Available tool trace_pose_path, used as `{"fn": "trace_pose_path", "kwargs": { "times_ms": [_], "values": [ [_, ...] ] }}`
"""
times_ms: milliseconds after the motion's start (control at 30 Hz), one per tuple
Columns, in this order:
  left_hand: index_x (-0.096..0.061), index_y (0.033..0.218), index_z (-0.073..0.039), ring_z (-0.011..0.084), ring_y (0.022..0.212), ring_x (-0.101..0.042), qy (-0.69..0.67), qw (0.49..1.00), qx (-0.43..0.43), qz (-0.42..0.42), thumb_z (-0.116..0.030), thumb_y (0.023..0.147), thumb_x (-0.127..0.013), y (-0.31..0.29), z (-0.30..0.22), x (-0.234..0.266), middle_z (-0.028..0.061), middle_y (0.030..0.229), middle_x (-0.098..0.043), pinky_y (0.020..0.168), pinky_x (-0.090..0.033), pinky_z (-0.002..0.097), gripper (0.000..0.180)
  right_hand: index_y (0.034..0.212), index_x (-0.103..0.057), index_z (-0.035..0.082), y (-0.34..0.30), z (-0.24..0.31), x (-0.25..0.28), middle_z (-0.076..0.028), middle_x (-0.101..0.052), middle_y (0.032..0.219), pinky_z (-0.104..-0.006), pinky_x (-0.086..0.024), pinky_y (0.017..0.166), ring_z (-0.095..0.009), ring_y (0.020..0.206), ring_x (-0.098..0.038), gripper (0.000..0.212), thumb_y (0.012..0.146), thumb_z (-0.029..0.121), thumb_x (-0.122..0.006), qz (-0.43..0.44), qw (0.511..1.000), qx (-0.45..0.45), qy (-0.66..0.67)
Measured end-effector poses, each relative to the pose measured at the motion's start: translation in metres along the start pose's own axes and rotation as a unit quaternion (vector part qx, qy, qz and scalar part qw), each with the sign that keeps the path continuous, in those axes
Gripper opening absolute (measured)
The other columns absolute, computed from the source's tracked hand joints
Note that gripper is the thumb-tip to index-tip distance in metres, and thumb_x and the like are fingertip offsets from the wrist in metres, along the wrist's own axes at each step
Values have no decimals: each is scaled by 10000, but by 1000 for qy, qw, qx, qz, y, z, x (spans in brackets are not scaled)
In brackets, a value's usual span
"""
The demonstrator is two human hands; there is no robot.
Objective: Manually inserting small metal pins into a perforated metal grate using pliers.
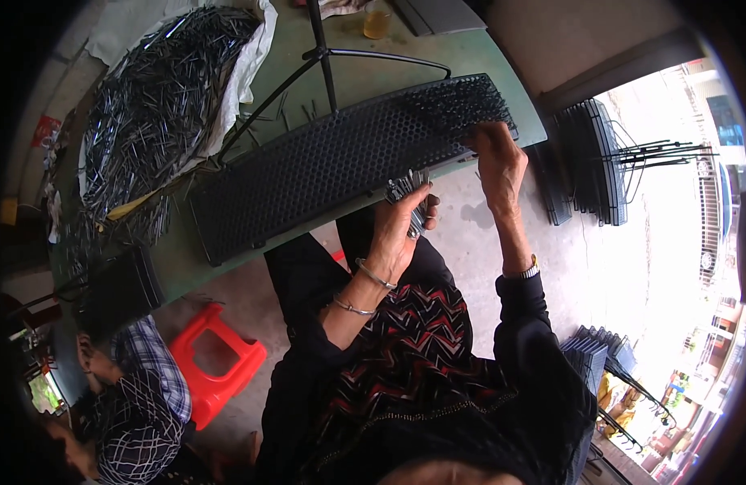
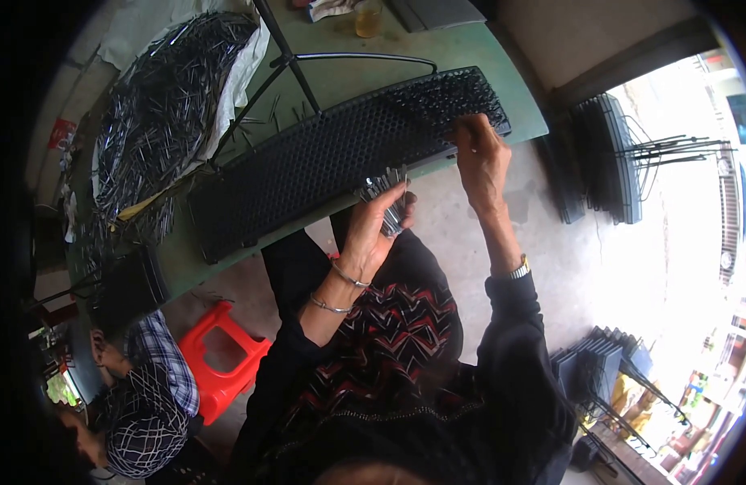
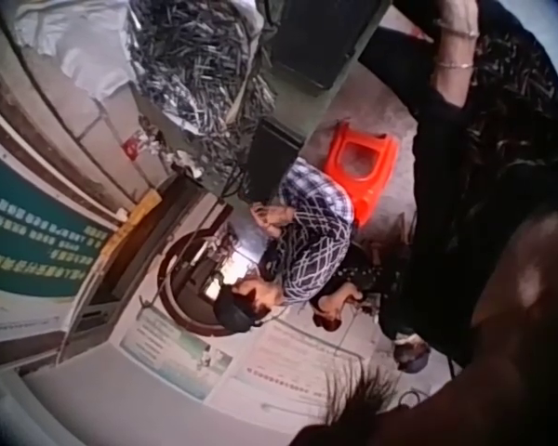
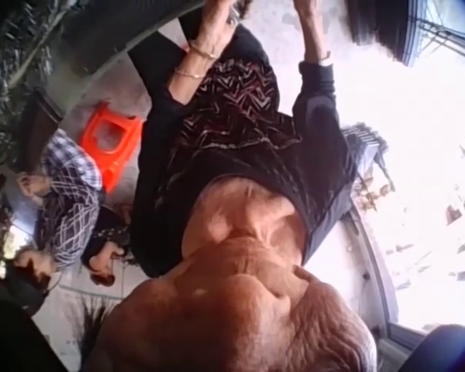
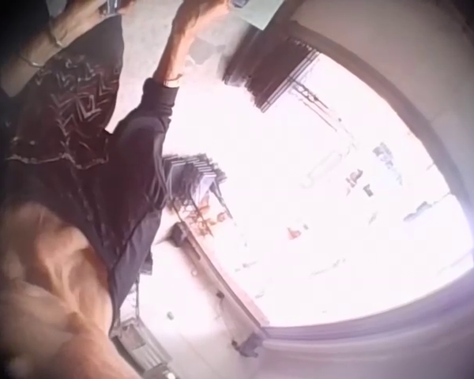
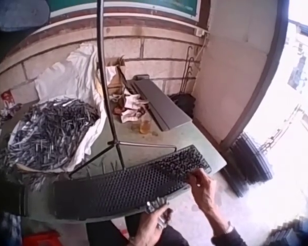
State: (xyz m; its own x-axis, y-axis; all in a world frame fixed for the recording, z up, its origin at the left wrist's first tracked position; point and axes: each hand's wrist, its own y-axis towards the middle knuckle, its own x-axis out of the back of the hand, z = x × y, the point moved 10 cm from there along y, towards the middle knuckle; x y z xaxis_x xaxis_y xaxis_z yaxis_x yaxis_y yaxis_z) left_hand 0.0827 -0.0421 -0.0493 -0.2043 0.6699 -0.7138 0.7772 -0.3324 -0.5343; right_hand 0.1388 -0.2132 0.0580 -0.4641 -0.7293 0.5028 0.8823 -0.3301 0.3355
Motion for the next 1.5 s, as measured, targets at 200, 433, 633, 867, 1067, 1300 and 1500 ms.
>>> {"fn": "trace_pose_path", "kwargs": {
  "times_ms": [200, 433, 633, 867, 1067, 1300, 1500],
  "values": [
    [-602, 905, -47, 141, 622, -589, 18, 1000, -8, 2, -65, 854, -639, -3, 1, -3, 57, 769, -608, 464, -416, 246, 66, 928, -636, 49, -2, -5, -6, -66, -667, 791, -257, -494, 617, -152, 683, -653, 70, 871, 58, -596, 11, 999, 27, -35],
    [-610, 936, -49, 131, 628, -588, 33, 999, 1, 5, -91, 853, -659, -5, 5, -6, 65, 750, -622, 494, -414, 234, 104, 919, -657, 114, 0, 8, -14, -75, -523, 812, -355, -453, 611, -228, 697, -567, 84, 834, 117, -651, 25, 977, 106, -184],
    [-608, 927, -45, 144, 637, -604, 39, 999, -6, 2, -87, 842, -672, -6, 5, -6, 84, 769, -640, 492, -418, 233, 115, 929, -672, 126, 0, 9, -23, -81, -535, 825, -335, -461, 632, -227, 719, -580, 93, 840, 145, -652, 57, 975, 108, -185],
    [-618, 945, -64, 154, 651, -635, 88, 996, -21, -13, -114, 830, -690, -11, 0, -4, 76, 793, -663, 482, -420, 231, 144, 979, -671, 23, -39, 3, -39, -49, -614, 776, -271, -471, 612, -121, 675, -576, 182, 867, 160, -627, 300, 944, -131, 45],
    [-637, 963, -61, 173, 701, -668, 110, 994, -10, -25, -138, 845, -672, -11, 6, -6, 77, 824, -685, 530, -458, 264, 145, 902, -584, -9, -44, 3, -20, -68, -650, 767, -286, -482, 570, -143, 643, -619, 119, 867, 101, -607, 238, 954, -144, 108],
    [-627, 1003, -56, 198, 822, -672, 21, 1000, 23, -1, -156, 854, -671, -11, 16, -13, 100, 890, -691, 643, -546, 321, 185, 921, -580, 27, -7, 17, 21, -102, -619, 700, -302, -466, 568, -184, 591, -605, 67, 888, 85, -582, -46, 989, 87, -112],
    [-630, 1017, -92, 159, 780, -651, 54, 997, 55, -19, -183, 866, -663, -14, 15, -10, 85, 878, -685, 587, -514, 274, 180, 917, -598, 42, -2, 3, 11, -115, -617, 714, -318, -466, 578, -210, 609, -610, 63, 887, 96, -586, -31, 994, 53, -87]
  ]
}}
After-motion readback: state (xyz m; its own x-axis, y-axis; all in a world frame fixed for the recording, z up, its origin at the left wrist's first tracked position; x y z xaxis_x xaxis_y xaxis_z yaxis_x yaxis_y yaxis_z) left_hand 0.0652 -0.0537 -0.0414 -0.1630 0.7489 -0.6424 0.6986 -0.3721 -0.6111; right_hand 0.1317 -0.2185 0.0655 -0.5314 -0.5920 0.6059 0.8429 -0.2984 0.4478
